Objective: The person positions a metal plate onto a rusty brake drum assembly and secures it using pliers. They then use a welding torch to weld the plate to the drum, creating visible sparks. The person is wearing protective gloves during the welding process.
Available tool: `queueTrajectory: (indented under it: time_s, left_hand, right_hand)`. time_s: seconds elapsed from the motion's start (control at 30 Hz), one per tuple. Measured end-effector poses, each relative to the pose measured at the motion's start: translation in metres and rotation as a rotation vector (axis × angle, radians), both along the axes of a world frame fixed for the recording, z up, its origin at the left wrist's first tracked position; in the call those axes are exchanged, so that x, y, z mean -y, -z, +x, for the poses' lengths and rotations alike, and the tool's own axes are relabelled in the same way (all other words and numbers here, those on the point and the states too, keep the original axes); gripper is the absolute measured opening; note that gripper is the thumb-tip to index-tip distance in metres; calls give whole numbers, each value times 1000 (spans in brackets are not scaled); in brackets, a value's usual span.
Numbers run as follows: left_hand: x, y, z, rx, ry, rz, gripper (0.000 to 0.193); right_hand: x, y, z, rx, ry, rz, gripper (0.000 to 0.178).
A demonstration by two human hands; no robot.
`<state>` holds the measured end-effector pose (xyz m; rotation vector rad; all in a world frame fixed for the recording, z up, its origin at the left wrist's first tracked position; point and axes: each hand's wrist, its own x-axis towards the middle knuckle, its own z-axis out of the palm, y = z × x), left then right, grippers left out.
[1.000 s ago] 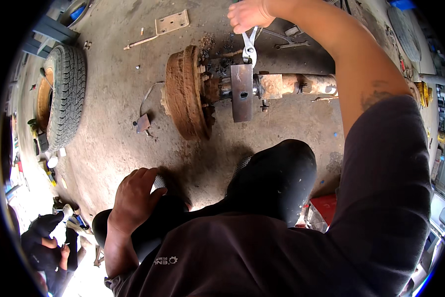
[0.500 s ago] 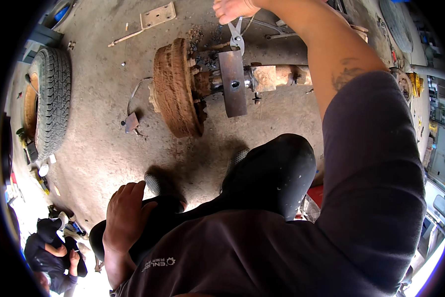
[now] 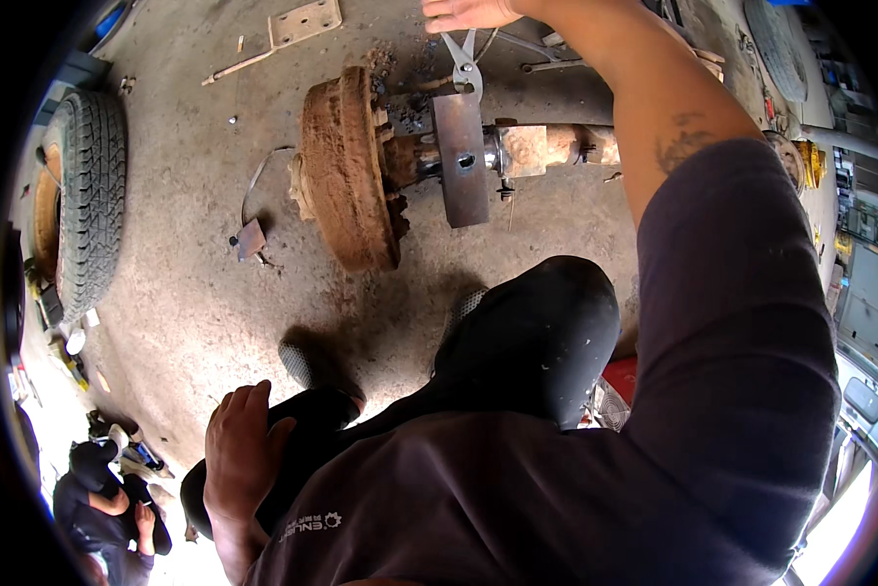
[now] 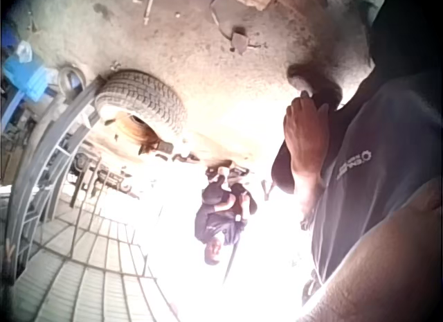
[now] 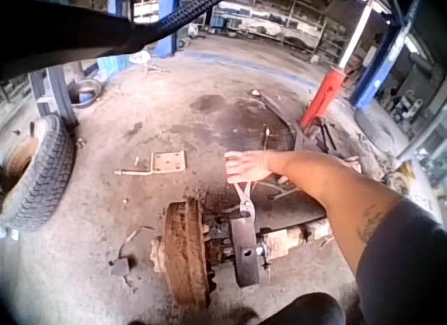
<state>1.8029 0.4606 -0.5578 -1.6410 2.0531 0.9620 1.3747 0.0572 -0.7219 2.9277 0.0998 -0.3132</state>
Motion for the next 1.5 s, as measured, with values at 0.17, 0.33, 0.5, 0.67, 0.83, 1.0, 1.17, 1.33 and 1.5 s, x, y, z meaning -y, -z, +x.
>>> queueTrajectory:
  time_s: [0.17, 0.33, 0.5, 0.67, 0.83, 1.0, 1.17, 1.33, 1.5]
  left_hand:
    - [-1, -4, 4, -17, 1, -10, 44]
    - [3, -3, 13, -45, 14, -10, 44]
    - [14, 6, 26, -80, 6, 46, 45]
    - [48, 41, 35, -120, 189, 146, 38]
    - [83, 99, 8, -227, 751, 140, 26]
    - [81, 142, -69, -433, 1216, 298, 26]
    - [18, 178, -157, -381, 1232, 326, 74]
    - [-8, 211, -169, -381, 1129, 237, 104]
    - [-23, 258, -149, -426, 804, 682, 43]
  right_hand:
    - [8, 2, -6, -48, 155, -155, 19]
    - [14, 14, -39, -210, 891, -296, 15]
    - [-91, 12, -76, 729, 1879, 547, 19]
    - [-263, -11, -99, 1419, 2065, 1145, 28]
    - [-419, -12, -81, 1373, 2491, 958, 32]
    - [-561, -6, -12, 1513, 2678, 915, 29]
    - [-655, 2, 67, 1006, 2760, 1240, 17]
    - [-630, -34, 128, 1384, 2473, 1722, 27]
    - [-638, 55, 170, 1809, 1976, 2253, 36]
